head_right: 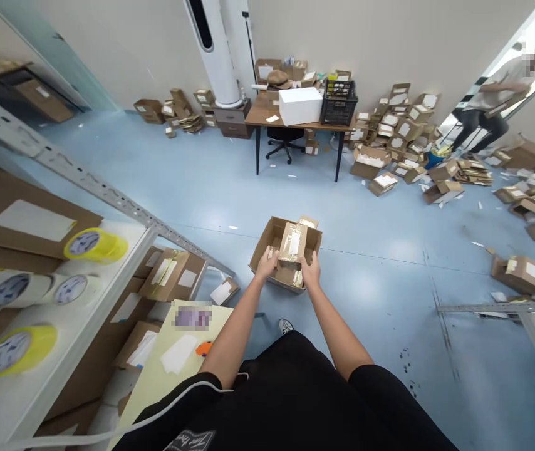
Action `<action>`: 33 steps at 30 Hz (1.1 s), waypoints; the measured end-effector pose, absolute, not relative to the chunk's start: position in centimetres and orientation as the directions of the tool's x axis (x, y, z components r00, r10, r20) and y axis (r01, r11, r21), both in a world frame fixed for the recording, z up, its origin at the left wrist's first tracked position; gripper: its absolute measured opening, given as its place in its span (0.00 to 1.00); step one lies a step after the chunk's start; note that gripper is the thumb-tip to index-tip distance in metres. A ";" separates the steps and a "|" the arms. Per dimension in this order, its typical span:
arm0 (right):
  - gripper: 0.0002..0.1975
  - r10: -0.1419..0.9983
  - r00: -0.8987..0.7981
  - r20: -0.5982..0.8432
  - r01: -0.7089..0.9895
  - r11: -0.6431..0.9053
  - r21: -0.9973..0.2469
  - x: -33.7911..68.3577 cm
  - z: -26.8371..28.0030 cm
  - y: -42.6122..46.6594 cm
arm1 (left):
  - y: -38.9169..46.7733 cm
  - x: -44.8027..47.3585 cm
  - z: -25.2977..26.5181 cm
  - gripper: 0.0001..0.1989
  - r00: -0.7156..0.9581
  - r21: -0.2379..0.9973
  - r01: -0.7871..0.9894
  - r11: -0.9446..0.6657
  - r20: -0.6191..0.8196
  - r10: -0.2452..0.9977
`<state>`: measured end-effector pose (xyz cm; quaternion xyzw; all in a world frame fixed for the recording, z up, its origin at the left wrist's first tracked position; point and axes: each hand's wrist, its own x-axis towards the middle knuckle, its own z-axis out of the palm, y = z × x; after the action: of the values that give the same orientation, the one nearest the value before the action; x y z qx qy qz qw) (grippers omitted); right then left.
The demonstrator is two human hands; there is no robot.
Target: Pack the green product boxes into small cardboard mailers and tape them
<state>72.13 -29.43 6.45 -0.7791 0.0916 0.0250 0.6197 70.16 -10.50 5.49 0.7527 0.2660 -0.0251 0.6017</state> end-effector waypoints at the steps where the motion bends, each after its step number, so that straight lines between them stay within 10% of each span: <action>1: 0.37 -0.154 0.977 -0.149 -0.180 -0.216 -0.960 73.3 7.1 -30.2 | -10.4 71.4 5.8 0.36 0.849 0.884 0.444 -0.148 -0.362 0.386; 33: 0.26 0.665 0.747 -0.026 0.047 -0.091 -0.995 61.2 9.8 -10.9 | 0.3 48.5 12.1 0.28 0.581 0.976 0.220 -0.010 -0.122 0.805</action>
<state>61.22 -10.85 9.77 -0.6958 -0.2557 0.2477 0.6239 48.51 0.25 12.12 0.6660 0.3845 0.2483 0.5891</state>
